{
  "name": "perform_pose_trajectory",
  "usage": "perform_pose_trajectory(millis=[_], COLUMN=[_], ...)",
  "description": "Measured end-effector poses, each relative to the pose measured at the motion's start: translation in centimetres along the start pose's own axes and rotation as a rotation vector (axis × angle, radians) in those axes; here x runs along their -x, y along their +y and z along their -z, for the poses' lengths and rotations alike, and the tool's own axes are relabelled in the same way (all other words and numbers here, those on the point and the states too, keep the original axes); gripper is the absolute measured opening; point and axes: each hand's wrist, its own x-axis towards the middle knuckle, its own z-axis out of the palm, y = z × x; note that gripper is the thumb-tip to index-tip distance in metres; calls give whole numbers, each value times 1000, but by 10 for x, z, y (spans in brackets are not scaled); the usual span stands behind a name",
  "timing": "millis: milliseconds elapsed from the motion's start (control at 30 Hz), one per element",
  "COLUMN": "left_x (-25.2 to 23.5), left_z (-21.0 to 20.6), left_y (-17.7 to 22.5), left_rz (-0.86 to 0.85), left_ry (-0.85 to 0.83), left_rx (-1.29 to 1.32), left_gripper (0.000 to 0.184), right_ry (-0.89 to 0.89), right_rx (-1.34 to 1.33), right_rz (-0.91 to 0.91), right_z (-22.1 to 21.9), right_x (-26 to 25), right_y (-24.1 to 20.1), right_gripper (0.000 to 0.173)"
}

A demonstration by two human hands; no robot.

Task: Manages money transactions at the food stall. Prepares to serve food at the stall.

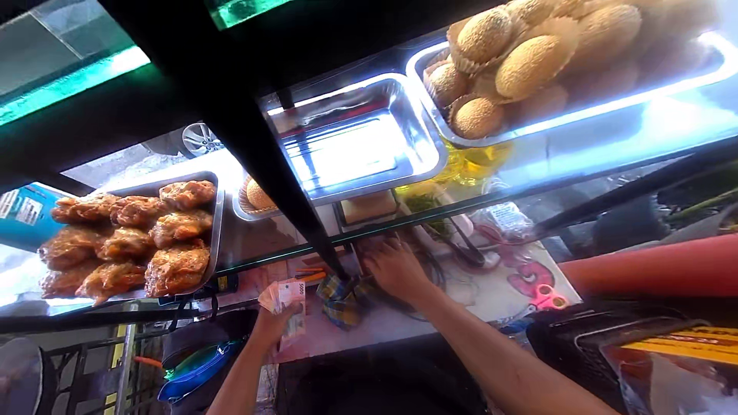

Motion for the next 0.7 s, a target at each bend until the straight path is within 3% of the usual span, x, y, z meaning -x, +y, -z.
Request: perform_pose_trajectory(millis=[100, 233, 367, 433, 500, 533, 633, 700], left_x=[-32, -77, -99, -102, -96, -92, -101, -110], left_z=[20, 38, 52, 60, 60, 58, 43, 29], left_y=[-11, -17, -2, 4, 7, 7, -7, -15], left_rz=[33, 103, 96, 65, 52, 80, 199, 228], left_ry=[153, 186, 128, 207, 306, 307, 290, 322], left_rx=[37, 4, -455, -638, -723, -739, -785, -782], left_gripper=[71, 69, 50, 52, 60, 73, 101, 111], right_ry=[23, 100, 195, 259, 312, 294, 182, 148], right_rx=[44, 28, 16, 3, -97, -190, -498, -629], right_rz=[33, 29, 4, -36, -170, -298, -720, -845], right_z=[-13, -10, -4, -1, 4, 8, 11, 8], right_x=[1, 2, 23, 34, 47, 53, 58, 51], right_y=[11, 8, -4, -8, -14, -20, -30, -31], right_gripper=[47, 45, 38, 34, 28, 29, 37, 42])
